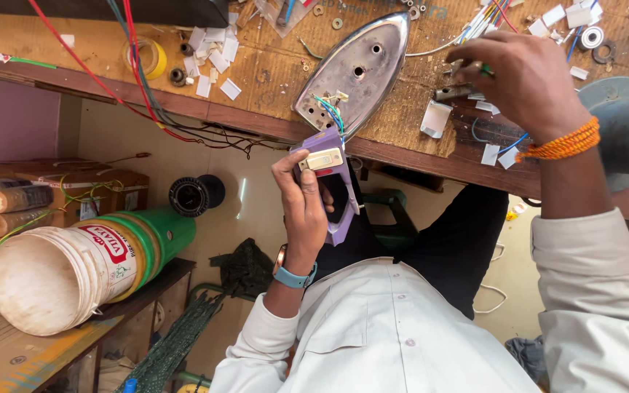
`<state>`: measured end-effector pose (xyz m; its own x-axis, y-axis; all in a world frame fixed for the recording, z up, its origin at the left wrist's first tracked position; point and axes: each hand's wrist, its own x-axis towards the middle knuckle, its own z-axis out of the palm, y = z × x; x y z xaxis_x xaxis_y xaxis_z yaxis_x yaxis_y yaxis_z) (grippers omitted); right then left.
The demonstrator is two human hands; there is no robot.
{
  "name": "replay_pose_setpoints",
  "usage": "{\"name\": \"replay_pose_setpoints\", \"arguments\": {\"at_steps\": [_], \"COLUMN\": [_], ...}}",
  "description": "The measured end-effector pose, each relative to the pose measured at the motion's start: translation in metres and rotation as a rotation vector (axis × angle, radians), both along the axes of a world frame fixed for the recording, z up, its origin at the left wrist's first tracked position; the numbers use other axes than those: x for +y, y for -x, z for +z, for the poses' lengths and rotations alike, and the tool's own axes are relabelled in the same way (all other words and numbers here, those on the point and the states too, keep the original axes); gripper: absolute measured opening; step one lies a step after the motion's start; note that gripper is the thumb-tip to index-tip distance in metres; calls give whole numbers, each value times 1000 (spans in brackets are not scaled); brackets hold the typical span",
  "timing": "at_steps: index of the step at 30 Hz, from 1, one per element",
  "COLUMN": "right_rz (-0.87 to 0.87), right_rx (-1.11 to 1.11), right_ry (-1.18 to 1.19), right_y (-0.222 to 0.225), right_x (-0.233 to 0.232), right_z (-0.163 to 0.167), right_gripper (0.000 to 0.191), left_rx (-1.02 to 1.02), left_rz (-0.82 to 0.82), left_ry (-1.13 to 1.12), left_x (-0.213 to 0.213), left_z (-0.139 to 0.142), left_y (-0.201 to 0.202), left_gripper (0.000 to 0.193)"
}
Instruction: The person uses a green screwdriver to tighten screws on the switch assembly of a purple electric iron, then aligns and snaps the metal baseplate onto the plastic housing. The person holds the iron and adjusts the internal wiring while seated at a cluttered workbench.
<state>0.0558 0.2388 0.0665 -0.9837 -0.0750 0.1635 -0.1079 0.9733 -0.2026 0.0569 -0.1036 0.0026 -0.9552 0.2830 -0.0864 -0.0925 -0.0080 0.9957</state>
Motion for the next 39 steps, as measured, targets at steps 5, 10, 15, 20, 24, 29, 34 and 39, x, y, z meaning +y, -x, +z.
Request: {"name": "replay_pose_setpoints", "arguments": {"at_steps": [5, 10, 15, 20, 24, 29, 34, 39], "right_rz": [35, 63, 95, 290, 401, 485, 517, 487], "right_rx": [-21, 99, 172, 90, 84, 29, -28, -111], "right_ry": [-88, -225, 177, 319, 145, 49, -69, -33], "right_y": [5, 7, -7, -8, 4, 12, 16, 25], "right_x": [5, -6, -50, -121, -161, -182, -185, -183], "right_z": [-18, -15, 27, 62, 75, 84, 86, 82], "right_gripper": [13, 5, 5, 11, 15, 16, 15, 23], "left_rx": [-34, 43, 87, 386, 326, 379, 421, 440], "left_rz": [-1, 24, 127, 145, 157, 169, 182, 173], "left_ry": [39, -52, -44, 159, 130, 139, 188, 179], "left_x": [-1, 1, -4, -4, -2, -1, -3, -7], "left_z": [9, 24, 38, 41, 41, 38, 34, 36], "left_y": [-3, -6, -4, 0, -5, -8, -9, -12], "left_gripper": [32, 53, 76, 62, 64, 66, 67, 64]}}
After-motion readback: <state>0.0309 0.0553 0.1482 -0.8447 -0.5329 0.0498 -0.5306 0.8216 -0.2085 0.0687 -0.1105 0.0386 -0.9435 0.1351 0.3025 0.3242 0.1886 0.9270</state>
